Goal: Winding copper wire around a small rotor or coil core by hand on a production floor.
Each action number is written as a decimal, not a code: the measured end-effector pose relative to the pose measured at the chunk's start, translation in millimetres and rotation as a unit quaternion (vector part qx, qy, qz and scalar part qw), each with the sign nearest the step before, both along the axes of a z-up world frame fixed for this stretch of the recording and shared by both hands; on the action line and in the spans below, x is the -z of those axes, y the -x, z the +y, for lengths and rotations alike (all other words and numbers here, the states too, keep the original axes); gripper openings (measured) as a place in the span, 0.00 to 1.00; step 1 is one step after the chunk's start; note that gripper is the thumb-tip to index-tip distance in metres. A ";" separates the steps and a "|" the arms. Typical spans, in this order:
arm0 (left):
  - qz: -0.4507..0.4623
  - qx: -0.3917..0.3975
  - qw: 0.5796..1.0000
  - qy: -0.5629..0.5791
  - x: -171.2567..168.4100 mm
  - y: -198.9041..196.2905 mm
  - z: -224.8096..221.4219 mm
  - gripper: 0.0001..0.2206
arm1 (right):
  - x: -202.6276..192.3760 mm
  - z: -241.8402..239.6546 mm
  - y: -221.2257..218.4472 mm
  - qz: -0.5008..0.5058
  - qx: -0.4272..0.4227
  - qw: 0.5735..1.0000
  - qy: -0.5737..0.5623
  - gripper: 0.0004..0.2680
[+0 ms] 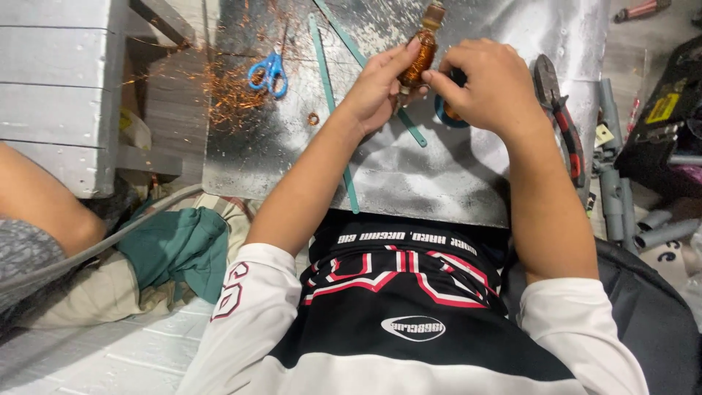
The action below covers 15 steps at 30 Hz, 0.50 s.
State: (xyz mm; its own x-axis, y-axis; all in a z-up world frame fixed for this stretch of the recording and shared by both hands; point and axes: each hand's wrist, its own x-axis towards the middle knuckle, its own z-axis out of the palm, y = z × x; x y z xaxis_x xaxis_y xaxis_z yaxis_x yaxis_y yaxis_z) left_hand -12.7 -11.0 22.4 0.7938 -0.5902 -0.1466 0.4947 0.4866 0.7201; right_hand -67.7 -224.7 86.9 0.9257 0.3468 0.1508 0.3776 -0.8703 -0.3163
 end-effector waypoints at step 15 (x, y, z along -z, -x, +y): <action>-0.028 -0.044 0.995 -0.080 14.3 -3.3 -2.7 0.26 | 8.8 12.7 14.3 -0.101 0.060 0.992 0.048 0.18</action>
State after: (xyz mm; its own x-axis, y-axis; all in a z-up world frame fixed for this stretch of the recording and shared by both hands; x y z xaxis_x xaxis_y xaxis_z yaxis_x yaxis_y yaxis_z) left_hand -9.4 -13.6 8.1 0.8514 -0.4901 -0.1866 0.4116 0.4042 0.8168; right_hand -82.0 -212.0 78.0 0.9155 0.2585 0.3083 0.3174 -0.9349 -0.1587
